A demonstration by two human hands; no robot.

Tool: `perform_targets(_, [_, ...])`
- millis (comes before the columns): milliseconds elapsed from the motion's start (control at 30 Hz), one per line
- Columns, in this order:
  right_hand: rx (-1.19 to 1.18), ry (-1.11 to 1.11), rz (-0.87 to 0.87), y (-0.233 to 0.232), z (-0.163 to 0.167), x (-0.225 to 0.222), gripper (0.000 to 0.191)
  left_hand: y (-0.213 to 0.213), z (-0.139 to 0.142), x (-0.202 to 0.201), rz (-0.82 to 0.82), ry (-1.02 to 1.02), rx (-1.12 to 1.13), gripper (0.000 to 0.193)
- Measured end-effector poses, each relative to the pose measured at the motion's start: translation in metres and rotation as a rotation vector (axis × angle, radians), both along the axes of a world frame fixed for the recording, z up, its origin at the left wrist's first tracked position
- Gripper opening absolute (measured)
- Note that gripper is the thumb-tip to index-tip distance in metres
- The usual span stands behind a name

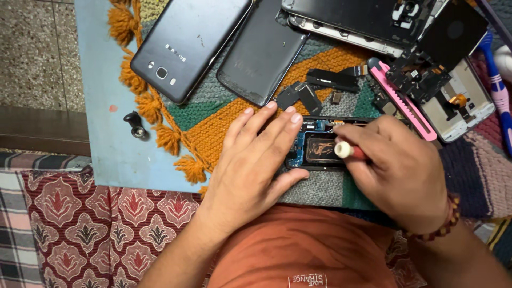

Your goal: The person repairs a disassembled smartphone lying on a work mat, using a red-handled screwdriver to work on the internal board and connectors while steadying the phone with the other hand. They reposition the phone and small parts around it, then use a blue brush to sweep the internals.

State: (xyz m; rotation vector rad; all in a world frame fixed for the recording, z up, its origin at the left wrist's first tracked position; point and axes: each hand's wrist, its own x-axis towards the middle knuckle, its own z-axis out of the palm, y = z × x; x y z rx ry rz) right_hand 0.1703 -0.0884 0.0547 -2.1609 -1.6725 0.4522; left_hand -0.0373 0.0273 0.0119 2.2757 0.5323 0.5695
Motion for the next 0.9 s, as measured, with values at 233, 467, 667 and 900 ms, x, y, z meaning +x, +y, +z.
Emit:
perform_targets(233, [-0.062, -0.098, 0.121, 0.014, 0.004, 0.007, 0.033, 0.001, 0.002, 0.001, -0.001, 0.017, -0.004, 0.075])
perform_targets(467, [-0.067, -0.085, 0.143, 0.019, 0.007, 0.004, 0.026, 0.001, 0.002, 0.001, -0.002, 0.014, -0.001, 0.076])
perform_targets(667, [-0.115, 0.005, 0.104, 0.023, 0.008, 0.005, 0.025, 0.001, 0.003, 0.001, -0.002, 0.010, -0.009, 0.077])
perform_targets(900, [-0.048, 0.130, 0.114, 0.023, 0.007, 0.006, 0.019, 0.002, 0.003, 0.002, -0.002, 0.003, -0.009, 0.077])
